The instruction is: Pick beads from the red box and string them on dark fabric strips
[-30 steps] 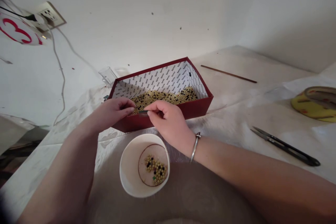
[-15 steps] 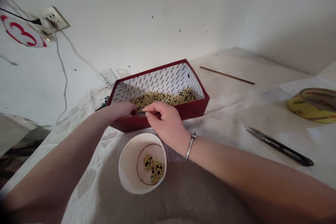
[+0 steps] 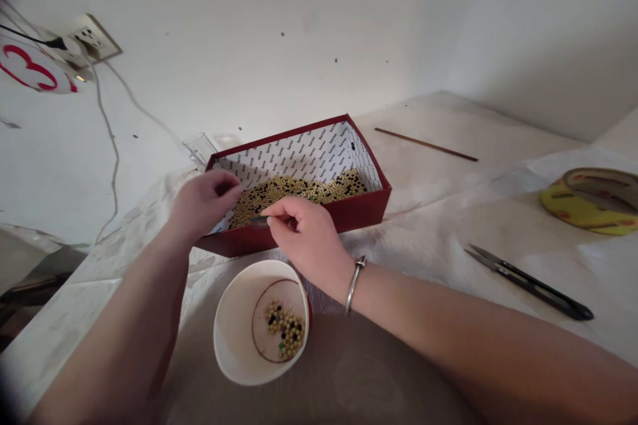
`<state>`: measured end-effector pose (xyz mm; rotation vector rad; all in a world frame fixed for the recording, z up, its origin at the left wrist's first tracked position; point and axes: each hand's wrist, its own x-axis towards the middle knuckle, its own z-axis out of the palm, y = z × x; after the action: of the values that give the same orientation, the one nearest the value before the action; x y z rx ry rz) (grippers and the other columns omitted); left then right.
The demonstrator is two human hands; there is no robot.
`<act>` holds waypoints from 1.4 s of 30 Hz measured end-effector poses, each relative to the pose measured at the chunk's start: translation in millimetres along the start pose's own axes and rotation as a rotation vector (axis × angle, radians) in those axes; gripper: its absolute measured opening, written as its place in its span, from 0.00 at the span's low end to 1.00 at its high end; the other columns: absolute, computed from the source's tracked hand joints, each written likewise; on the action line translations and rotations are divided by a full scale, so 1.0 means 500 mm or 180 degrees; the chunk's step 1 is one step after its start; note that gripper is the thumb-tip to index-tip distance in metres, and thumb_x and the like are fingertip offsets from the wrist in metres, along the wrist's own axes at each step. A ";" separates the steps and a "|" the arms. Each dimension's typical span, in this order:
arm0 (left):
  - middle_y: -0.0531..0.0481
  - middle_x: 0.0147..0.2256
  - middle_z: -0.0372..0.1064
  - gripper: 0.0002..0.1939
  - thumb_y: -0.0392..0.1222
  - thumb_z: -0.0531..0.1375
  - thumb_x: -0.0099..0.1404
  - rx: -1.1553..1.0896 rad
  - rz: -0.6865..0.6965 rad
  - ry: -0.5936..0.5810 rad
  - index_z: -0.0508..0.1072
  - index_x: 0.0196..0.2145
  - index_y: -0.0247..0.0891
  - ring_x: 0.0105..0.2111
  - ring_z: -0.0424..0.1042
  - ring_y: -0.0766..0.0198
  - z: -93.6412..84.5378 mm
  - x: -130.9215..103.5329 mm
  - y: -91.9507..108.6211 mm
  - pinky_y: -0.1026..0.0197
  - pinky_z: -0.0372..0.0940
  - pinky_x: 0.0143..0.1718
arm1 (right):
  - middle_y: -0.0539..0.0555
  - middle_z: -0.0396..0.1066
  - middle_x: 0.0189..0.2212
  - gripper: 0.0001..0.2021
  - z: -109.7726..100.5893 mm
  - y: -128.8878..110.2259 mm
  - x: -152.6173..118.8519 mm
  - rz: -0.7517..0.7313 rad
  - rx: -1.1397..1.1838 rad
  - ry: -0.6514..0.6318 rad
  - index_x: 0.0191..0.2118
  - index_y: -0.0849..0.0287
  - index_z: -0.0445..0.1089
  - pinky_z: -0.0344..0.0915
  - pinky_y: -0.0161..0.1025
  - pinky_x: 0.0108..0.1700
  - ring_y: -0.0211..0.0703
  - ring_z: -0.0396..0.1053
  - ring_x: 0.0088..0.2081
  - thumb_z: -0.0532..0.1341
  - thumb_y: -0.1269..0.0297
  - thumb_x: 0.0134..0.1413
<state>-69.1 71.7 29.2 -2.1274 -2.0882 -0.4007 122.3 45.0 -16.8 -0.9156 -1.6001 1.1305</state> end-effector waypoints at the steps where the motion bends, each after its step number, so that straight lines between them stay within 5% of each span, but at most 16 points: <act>1: 0.51 0.33 0.71 0.10 0.46 0.52 0.60 -0.0257 -0.0029 0.0604 0.70 0.35 0.41 0.31 0.68 0.63 -0.006 -0.017 0.006 0.62 0.61 0.31 | 0.48 0.68 0.26 0.07 0.000 0.000 0.000 0.0007 -0.0011 0.0009 0.34 0.59 0.71 0.59 0.33 0.27 0.32 0.61 0.23 0.56 0.68 0.50; 3: 0.50 0.32 0.70 0.07 0.43 0.53 0.61 -0.0627 0.0091 0.1547 0.69 0.35 0.40 0.31 0.69 0.65 -0.016 -0.053 0.022 0.63 0.63 0.32 | 0.47 0.66 0.24 0.07 0.000 -0.002 0.001 0.0032 -0.0043 0.0004 0.34 0.59 0.71 0.59 0.33 0.26 0.32 0.60 0.22 0.56 0.68 0.50; 5: 0.50 0.34 0.70 0.04 0.39 0.57 0.58 -0.0699 0.0801 0.1808 0.70 0.34 0.40 0.36 0.69 0.63 -0.020 -0.083 0.040 0.60 0.64 0.38 | 0.46 0.64 0.21 0.07 0.000 -0.009 0.001 0.0097 -0.0056 -0.0024 0.34 0.59 0.71 0.58 0.33 0.26 0.32 0.59 0.21 0.56 0.68 0.50; 9: 0.50 0.35 0.70 0.10 0.34 0.62 0.54 -0.0621 0.1780 0.1820 0.71 0.35 0.42 0.38 0.68 0.62 -0.009 -0.108 0.066 0.57 0.64 0.43 | 0.45 0.60 0.17 0.07 0.000 -0.024 -0.003 0.0395 0.0135 -0.0034 0.33 0.58 0.71 0.55 0.33 0.24 0.32 0.57 0.21 0.56 0.68 0.51; 20: 0.52 0.33 0.72 0.14 0.32 0.64 0.52 -0.0362 0.2290 0.2016 0.70 0.37 0.43 0.36 0.68 0.61 0.014 -0.101 0.058 0.53 0.66 0.42 | 0.43 0.58 0.15 0.06 -0.003 -0.035 -0.019 0.0919 0.1197 -0.0034 0.35 0.58 0.69 0.52 0.31 0.23 0.30 0.54 0.20 0.57 0.65 0.52; 24: 0.50 0.32 0.72 0.14 0.32 0.64 0.52 -0.0417 0.2262 0.1986 0.71 0.37 0.41 0.35 0.68 0.61 0.010 -0.103 0.064 0.52 0.66 0.41 | 0.43 0.58 0.15 0.06 -0.002 -0.035 -0.017 0.0947 0.1189 -0.0033 0.36 0.58 0.69 0.52 0.31 0.23 0.30 0.55 0.20 0.57 0.65 0.52; 34: 0.48 0.34 0.67 0.06 0.36 0.63 0.55 -0.0724 0.1419 0.1647 0.70 0.32 0.37 0.37 0.67 0.62 0.002 -0.111 0.084 0.56 0.64 0.40 | 0.43 0.59 0.15 0.06 0.003 -0.026 -0.018 0.0860 0.0945 0.0008 0.35 0.56 0.69 0.53 0.30 0.21 0.29 0.56 0.19 0.57 0.63 0.53; 42: 0.48 0.31 0.67 0.02 0.34 0.62 0.54 -0.0488 0.1412 0.1673 0.71 0.28 0.37 0.35 0.66 0.61 -0.004 -0.118 0.091 0.55 0.63 0.38 | 0.42 0.59 0.14 0.06 -0.001 -0.028 -0.016 0.0852 0.0894 -0.0030 0.35 0.57 0.69 0.53 0.28 0.20 0.29 0.56 0.19 0.57 0.64 0.53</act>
<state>-24.5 13.1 18.5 -2.1710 -1.3009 -0.9527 124.1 33.5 -5.4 -0.9542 -1.3084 1.5042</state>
